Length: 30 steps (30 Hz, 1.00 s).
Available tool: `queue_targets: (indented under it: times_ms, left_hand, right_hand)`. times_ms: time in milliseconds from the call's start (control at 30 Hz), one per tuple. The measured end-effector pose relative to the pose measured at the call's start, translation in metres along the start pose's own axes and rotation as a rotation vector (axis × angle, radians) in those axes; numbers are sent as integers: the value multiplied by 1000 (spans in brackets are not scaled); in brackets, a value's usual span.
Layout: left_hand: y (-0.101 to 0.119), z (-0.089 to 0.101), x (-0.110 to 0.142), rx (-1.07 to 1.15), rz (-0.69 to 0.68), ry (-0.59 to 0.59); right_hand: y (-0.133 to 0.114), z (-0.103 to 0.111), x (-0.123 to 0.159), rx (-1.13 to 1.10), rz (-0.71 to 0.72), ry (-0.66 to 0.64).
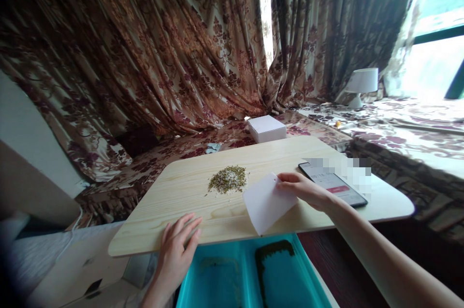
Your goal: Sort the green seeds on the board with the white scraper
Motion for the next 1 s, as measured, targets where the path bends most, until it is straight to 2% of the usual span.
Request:
queue_targets:
  times_ms: [133,300,400,600,867,1000]
  left_hand:
    - [0,0,0,2,-2,-4]
    - [0,1,-1,12,4,-3]
    - [1,2,-1,13,7,-7]
    - [4,4,0,7,2,-6]
    - [-5,-5,-1,-13,-41,-6]
    - [-5,-3,0,-12,-11,21]
  right_hand:
    - [-1,8,0,-5,6,43]
    - [-4,21,-7,-20,97,276]
    - [-5,21,-11,-37,140,345]
    - [-5,14,-17,-19,179,361]
    - [3,10,-29,-34,193,373]
    - [2,7,-31,-31,200,349]
Point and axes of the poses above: each hand's wrist, its own x-axis away from the middle knuckle, its own z-axis out of the back of the hand, y = z × x, the point moved 7 cm from there along -x, towards the middle knuckle, and after that the axes turned 8 degrees about z, right-handed, at the moved point
